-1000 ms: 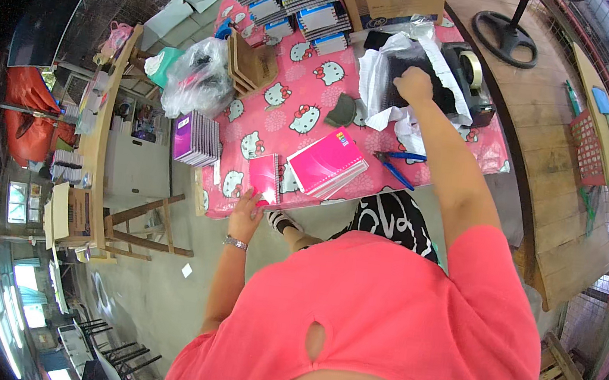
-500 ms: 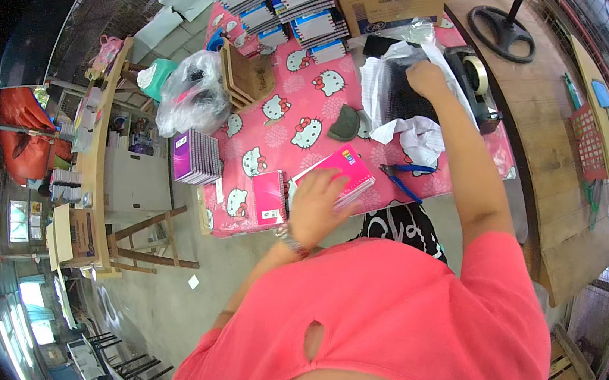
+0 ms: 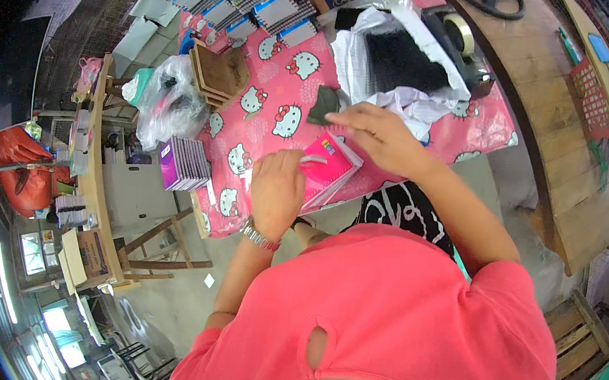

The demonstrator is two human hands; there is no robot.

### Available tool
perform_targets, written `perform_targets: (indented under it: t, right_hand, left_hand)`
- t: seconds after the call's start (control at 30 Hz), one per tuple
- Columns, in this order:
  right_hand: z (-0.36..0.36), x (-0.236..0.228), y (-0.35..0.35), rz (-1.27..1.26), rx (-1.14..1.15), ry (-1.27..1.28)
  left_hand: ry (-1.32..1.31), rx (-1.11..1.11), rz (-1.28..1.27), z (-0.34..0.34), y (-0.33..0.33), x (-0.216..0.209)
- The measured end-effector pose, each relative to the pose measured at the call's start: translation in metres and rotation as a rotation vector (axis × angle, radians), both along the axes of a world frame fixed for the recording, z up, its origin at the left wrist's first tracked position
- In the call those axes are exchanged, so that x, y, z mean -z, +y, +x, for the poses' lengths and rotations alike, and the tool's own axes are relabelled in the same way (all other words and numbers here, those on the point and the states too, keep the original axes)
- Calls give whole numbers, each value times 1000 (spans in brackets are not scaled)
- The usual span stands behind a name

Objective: The person takes pink covers and paper stacks from boxes, aligns them, and inserts a spiral binding coil through the holes by hand.

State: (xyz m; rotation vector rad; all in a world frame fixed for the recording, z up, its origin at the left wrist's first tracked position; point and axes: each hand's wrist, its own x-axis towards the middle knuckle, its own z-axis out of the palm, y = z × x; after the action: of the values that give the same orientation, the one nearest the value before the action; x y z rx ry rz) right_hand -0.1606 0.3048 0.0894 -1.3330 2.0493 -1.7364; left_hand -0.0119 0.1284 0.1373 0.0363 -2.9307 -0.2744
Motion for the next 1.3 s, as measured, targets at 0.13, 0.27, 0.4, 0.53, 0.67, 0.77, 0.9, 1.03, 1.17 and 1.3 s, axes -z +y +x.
perform_targets:
  t: [0.13, 0.27, 0.4, 0.53, 0.67, 0.77, 0.9, 1.03, 1.17, 1.3]
  right_hand:
    - [19, -4, -10, 107, 3, 110]
    - [20, -7, -14, 145, 3, 215]
    - [46, -9, -8, 154, -12, -189]
    - [73, 2, -15, 118, -92, -255]
    - [45, -5, -14, 159, -98, -128]
    - [32, -7, -18, 140, -51, -83]
    - [25, -8, -23, 83, -127, 179]
    - [20, -14, -24, 81, -146, 148]
    - [25, -13, -24, 74, -68, 272]
    - [35, -16, -22, 90, -56, 312]
  left_hand:
    - [153, -36, -24, -1, -1, 15]
    - [137, 0, 23, 1, -3, 15]
    - [148, -22, 39, 0, -3, 18]
    - [190, -45, 6, -1, -1, 22]
    - [201, -8, 5, 4, -8, 22]
    - [155, 28, 48, 10, -6, 20]
    - [138, 24, 66, 13, -5, 19]
    - [157, 39, 93, 10, -4, 18]
    - [150, 44, 95, 12, -4, 19]
    - [138, 27, 105, 16, -4, 17]
